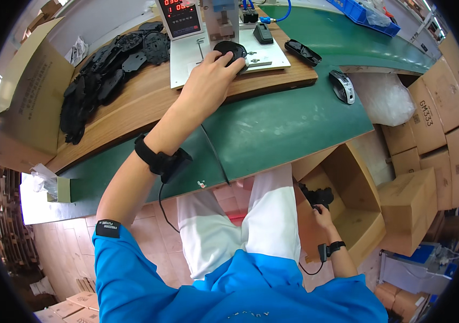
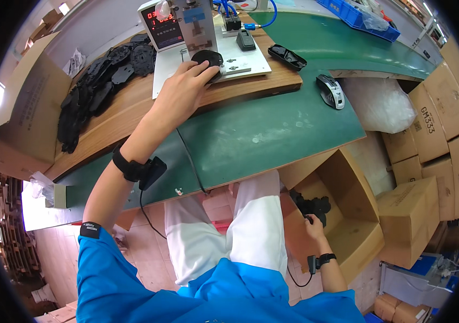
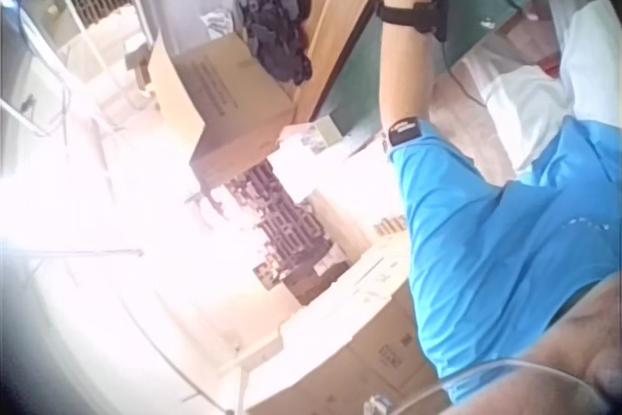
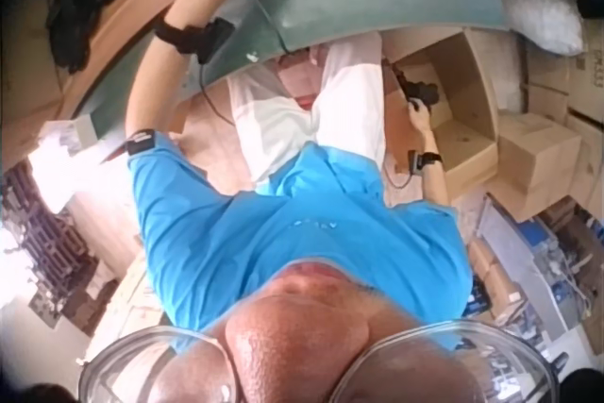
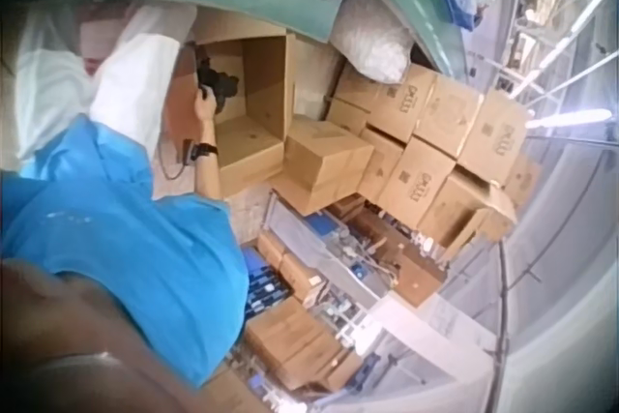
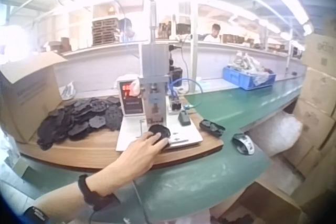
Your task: Assembling plastic components using a pneumatic press machine.
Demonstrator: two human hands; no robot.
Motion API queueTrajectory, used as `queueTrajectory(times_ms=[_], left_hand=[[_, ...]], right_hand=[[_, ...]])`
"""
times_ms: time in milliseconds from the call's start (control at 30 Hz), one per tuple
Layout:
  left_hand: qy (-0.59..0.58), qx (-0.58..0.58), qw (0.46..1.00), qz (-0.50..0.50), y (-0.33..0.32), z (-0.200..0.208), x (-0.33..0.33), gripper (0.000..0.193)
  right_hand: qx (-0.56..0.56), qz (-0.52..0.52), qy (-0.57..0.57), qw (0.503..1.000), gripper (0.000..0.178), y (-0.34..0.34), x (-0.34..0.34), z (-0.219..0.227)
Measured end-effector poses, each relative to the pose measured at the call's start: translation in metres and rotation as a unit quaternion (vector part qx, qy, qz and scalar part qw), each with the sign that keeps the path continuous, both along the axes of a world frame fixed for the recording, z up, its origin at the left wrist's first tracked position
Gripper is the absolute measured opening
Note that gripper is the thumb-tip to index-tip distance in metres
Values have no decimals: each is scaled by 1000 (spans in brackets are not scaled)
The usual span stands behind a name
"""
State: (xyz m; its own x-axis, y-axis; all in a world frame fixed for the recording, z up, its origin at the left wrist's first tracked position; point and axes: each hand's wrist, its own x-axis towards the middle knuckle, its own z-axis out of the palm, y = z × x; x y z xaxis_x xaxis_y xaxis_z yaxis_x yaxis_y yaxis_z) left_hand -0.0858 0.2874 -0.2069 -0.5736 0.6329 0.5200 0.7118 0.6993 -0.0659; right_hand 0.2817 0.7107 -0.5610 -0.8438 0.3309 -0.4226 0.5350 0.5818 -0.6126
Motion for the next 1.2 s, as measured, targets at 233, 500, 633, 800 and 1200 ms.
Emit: queueTrajectory(times_ms=[233, 500, 633, 800, 1200], left_hand=[[20, -20, 999, 22, 5, 4, 1, 47], [20, -30, 999, 13, 1, 7, 4, 51], [31, -12, 999, -11, -4, 2, -4, 51], [-9, 33, 999, -11, 4, 14, 0, 49], [-136, 119, 983, -37, -13, 17, 5, 63]], right_hand=[[-33, 0, -61, 998, 38, 13, -7, -24], [16, 139, 167, 976, 23, -96, -84, 159], [-47, 307, 354, 882, 20, -175, -117, 314], [91, 330, 544, 766, 35, -208, -206, 396], [261, 300, 534, 746, 31, -259, -360, 353]])
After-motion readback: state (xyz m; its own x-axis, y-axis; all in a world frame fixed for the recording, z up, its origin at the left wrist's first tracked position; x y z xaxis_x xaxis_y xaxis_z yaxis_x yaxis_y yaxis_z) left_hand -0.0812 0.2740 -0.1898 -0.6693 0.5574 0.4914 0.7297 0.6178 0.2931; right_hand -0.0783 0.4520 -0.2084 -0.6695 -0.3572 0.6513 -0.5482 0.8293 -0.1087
